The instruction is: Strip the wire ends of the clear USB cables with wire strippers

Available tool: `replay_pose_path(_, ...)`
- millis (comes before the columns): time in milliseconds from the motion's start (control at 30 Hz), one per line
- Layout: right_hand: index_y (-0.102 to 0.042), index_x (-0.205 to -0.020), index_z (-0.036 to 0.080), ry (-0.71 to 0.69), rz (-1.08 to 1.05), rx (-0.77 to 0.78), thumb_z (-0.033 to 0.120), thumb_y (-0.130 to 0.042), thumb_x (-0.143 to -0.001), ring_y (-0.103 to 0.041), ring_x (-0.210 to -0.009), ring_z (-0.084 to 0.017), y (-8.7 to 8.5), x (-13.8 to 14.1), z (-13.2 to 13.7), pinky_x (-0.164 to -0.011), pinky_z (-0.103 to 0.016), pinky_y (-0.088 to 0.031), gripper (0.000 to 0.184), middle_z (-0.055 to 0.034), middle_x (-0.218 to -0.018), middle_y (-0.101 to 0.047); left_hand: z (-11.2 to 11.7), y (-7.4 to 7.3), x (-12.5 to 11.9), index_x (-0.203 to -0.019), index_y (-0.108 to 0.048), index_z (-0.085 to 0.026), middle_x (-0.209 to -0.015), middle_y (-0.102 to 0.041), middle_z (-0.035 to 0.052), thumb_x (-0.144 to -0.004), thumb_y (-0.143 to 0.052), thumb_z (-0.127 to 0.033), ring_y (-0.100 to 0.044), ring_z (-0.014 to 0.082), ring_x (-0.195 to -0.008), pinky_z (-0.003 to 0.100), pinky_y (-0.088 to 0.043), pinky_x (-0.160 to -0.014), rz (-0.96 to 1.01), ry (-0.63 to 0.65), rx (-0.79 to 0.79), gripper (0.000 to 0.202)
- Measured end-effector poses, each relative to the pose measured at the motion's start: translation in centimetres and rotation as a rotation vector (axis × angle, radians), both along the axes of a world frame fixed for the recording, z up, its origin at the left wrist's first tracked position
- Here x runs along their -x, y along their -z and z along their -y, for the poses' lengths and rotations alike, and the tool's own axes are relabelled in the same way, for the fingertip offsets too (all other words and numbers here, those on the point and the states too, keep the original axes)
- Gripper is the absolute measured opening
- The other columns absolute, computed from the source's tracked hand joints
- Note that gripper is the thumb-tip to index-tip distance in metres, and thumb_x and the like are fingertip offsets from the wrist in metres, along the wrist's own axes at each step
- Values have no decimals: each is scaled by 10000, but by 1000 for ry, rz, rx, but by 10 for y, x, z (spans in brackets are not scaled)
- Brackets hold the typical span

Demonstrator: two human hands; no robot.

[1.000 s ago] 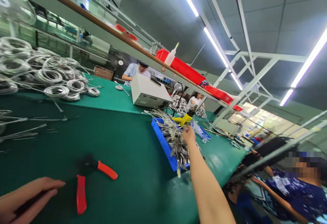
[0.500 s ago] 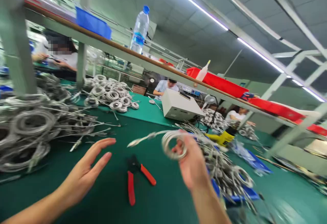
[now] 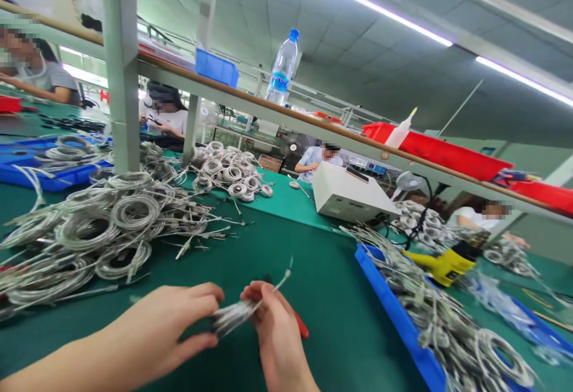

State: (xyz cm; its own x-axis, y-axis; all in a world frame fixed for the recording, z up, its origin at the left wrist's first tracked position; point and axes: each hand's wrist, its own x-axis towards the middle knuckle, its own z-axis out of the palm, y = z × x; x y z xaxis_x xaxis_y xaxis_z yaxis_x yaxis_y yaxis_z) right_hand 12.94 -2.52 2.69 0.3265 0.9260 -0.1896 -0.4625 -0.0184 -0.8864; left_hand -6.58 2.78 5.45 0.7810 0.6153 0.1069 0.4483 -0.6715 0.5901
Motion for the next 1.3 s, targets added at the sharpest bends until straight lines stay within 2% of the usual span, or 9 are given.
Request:
replay_pose_path(67,-775,-845,189,20,67,16,514,-862,-613,-669,-973,-272,11,0,0,-867,-350,-503,409,-98,-941,-751,4,8,13,-886,-663,-215,-989,-671,65,-841,-592,-137,-604,248,-878,321,-432,-676,-194,59,-328,115)
replay_pose_path(167,-770,-901,182,9,249,45,579,-812,-678,-661,-880,-233,25,0,2,-772,-316,-483,457,-91,-893,-752,10,21,30,-853,-669,-202,-944,-681,84,-806,-652,-126,-606,273,-916,352,-440,-713,-332,105,-430,90)
replay_pose_path(267,-751,-916,161,-96,294,60,623,-746,-740,-630,-715,-189,33,1,4,-626,-282,-451,494,-75,-775,-732,12,20,34,-804,-661,-208,-896,-674,52,-732,-794,-332,-595,268,-891,394,-437,-827,-283,84,-232,196)
replay_pose_path(400,-730,-845,149,-196,236,9,615,-737,-758,-601,-596,-160,33,5,7,-559,-271,-465,474,-42,-672,-687,3,8,-3,-961,-668,-217,-1044,-668,76,-915,-555,-417,-589,265,-1009,407,-434,-910,60,-18,0,234)
replay_pose_path(600,-732,-769,142,-292,366,21,645,-678,-785,-623,-581,-170,31,1,9,-543,-284,-511,506,-49,-646,-663,-3,37,-83,-911,-593,-157,-616,-530,-36,-890,-512,-475,-418,96,-408,234,-319,-396,489,-124,817,328)
replay_pose_path(700,-735,-768,152,-331,487,61,527,-747,-770,-655,-627,-181,25,-14,9,-569,-276,-514,375,-50,-671,-686,-3,52,-91,-839,-602,-146,-693,-603,2,-868,-576,-441,-515,100,-524,219,-386,-472,650,-172,849,297)
replay_pose_path(833,-708,-771,178,-96,494,14,439,-784,-760,-640,-587,-166,19,-36,8,-583,-276,-507,271,-20,-621,-681,-2,58,-87,-822,-555,-163,-799,-701,40,-847,-652,-448,-652,138,-732,265,-515,-733,848,-184,937,302)
replay_pose_path(1033,-761,-866,201,-51,340,-56,386,-803,-752,-658,-684,-169,23,-31,7,-695,-293,-510,221,-26,-734,-726,-3,57,-85,-819,-543,-169,-621,-655,-14,-760,-746,-466,-566,105,-453,209,-445,-442,763,-169,1040,365)
replay_pose_path(1300,-719,-733,166,-155,103,56,375,-819,-717,-587,-614,-136,23,-20,9,-642,-284,-473,232,-4,-651,-652,-4,59,-77,-754,-526,-178,-596,-635,-31,-743,-761,-388,-558,100,-430,176,-409,-357,521,-180,1000,316)
